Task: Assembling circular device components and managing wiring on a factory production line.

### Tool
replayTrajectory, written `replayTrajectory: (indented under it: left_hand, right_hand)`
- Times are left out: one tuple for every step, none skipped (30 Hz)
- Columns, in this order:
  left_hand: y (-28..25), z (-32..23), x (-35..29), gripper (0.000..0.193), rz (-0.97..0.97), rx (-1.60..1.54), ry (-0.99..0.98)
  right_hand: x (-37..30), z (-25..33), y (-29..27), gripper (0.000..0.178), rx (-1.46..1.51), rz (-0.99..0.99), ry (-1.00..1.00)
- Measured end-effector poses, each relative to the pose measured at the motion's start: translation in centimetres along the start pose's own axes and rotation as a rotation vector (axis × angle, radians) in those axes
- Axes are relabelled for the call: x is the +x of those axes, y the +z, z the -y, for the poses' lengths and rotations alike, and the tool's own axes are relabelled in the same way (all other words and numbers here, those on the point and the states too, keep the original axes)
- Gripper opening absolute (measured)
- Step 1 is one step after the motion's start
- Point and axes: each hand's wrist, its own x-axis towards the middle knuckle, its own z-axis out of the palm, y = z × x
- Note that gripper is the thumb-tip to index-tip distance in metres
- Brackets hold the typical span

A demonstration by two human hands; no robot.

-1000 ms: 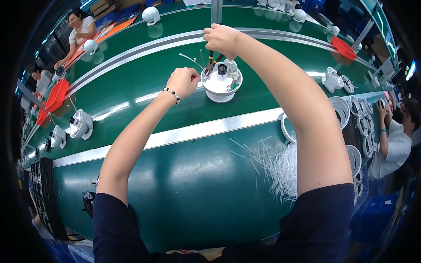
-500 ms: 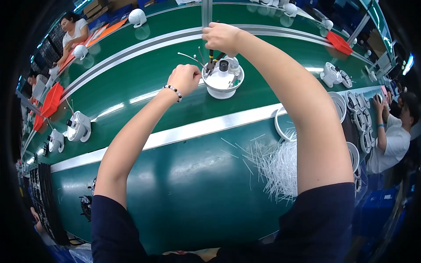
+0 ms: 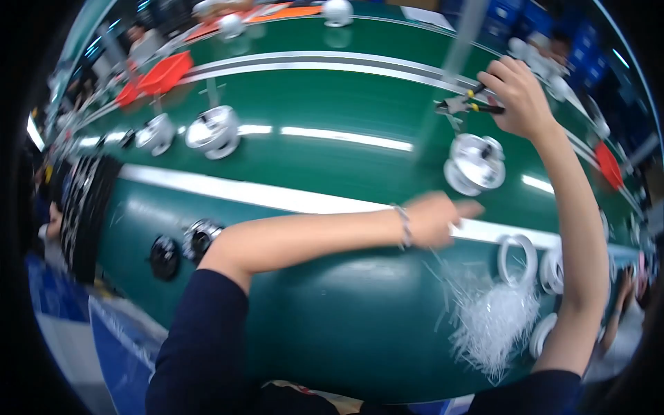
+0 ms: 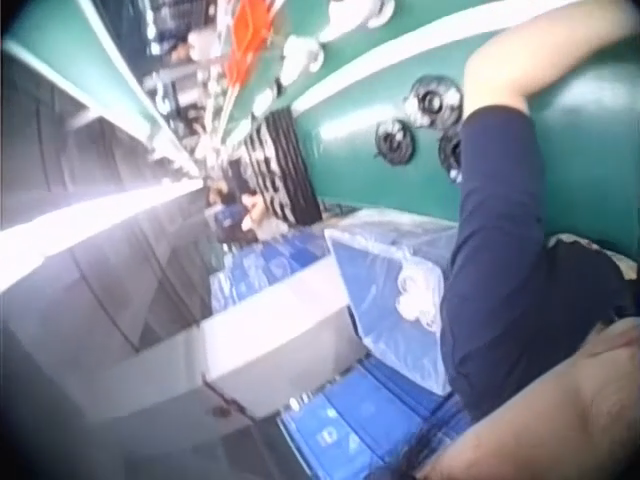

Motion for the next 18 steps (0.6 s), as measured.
replayTrajectory:
  left_hand:
    - [-0.1,-1.7,-0.9,0.064,0.270,0.168,0.053]
    - [-1.3,-1.7,-2.9,0.064,0.255,0.181,0.025]
    - [-2.7,-1.7,-5.0,0.063,0.166,0.139,0.153]
    - [-4.0,-1.6,-6.7,0.062,0.072,0.101,0.292]
    - [-6.6,-1.3,-8.6,0.054,0.056,0.188,0.207]
    - [-9.5,-1.0,-10.4,0.043,0.064,0.226,0.102]
    - [-11.3,0.7,-12.9,0.033,-0.125,0.321,0.102]
    - [-14.1,1.3,-15.3,0.026,-0.141,0.336,-0.044]
    - [-16.0,2.5,-17.4,0.019,-0.216,0.397,-0.144]
    - [-17.8,4.6,-20.3,0.014,-0.346,0.430,-0.151]
    - [-19.6,5.8,-23.0,0.011,-0.447,0.360,-0.206]
    - [-21.1,7.1,-25.6,0.011,-0.512,0.384,-0.263]
    - [-22.5,8.2,-28.0,0.011,-0.577,0.404,-0.322]
    - [-24.1,9.0,-29.9,0.011,-0.631,0.470,-0.402]
    - [-25.5,9.8,-31.4,0.012,-0.685,0.533,-0.482]
    - [-26.5,11.3,-32.7,0.014,-0.762,0.555,-0.517]
    - [-27.6,12.4,-33.7,0.017,-0.838,0.583,-0.556]
    - [-28.5,13.7,-34.6,0.021,-0.780,0.571,-0.640]
  right_hand:
    - [1.8,1.3,-0.8,0.044,0.029,-0.024,-0.005]
    - [4.2,3.0,-1.2,0.044,0.068,-0.054,-0.069]
    - [6.9,4.9,-1.6,0.044,0.103,-0.083,-0.132]
    - [9.3,6.5,-1.5,0.043,0.120,-0.087,-0.192]
    - [11.4,7.6,-1.1,0.044,0.163,-0.107,-0.261]
    - [13.4,8.6,-0.4,0.043,0.165,-0.115,-0.291]
    - [15.1,9.6,0.0,0.042,0.162,-0.110,-0.320]
    - [16.5,10.5,0.5,0.040,0.151,-0.075,-0.315]
    - [17.6,11.2,1.1,0.039,0.134,-0.029,-0.308]
    - [19.1,11.9,1.7,0.036,0.121,-0.018,-0.314]
    - [20.4,12.5,2.1,0.036,0.114,-0.020,-0.326]
    - [21.7,13.2,2.8,0.036,0.113,-0.003,-0.314]
    - [23.1,13.8,3.5,0.036,0.114,0.016,-0.303]
    - [24.4,14.4,4.0,0.036,0.097,0.035,-0.284]
    - [25.6,14.9,4.6,0.036,0.091,0.033,-0.300]
    - [26.7,15.4,5.5,0.035,0.094,0.025,-0.279]
    - [27.9,15.9,6.2,0.033,0.100,0.009,-0.258]
    - [29.0,16.4,6.9,0.032,0.082,0.022,-0.241]
